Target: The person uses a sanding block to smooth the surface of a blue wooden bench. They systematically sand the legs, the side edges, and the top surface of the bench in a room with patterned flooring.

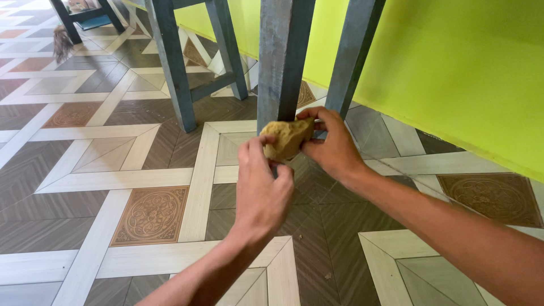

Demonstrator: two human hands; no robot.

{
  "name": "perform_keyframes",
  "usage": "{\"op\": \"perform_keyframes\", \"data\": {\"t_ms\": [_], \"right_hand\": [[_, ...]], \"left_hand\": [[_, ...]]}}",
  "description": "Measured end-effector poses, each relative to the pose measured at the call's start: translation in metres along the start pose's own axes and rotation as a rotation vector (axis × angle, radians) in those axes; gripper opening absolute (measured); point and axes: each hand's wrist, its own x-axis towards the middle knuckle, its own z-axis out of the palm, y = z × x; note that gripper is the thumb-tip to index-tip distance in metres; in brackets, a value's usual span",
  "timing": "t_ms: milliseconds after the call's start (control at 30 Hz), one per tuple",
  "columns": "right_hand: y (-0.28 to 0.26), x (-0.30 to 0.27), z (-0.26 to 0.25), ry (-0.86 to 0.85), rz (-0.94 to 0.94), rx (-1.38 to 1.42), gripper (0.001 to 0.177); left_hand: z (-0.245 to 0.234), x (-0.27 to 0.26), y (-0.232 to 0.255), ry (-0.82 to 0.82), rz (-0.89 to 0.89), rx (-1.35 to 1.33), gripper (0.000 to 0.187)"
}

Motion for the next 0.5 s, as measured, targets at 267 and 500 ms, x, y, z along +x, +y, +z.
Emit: {"op": "perform_keyframes", "data": {"t_ms": [267,500], "right_hand": [[-0.065,0.036,-0.040,0.108,-0.268,-0.097,0.068],[-0.135,0.070,-0.068,0.279,-0.480,-0.031,0.048]], "left_hand": [[-0.029,0.038,0.053,0.036,0.117,-0.158,0.044],[-0.050,0.084,0.096,0.219,0.397,-0.307,0.045]]}}
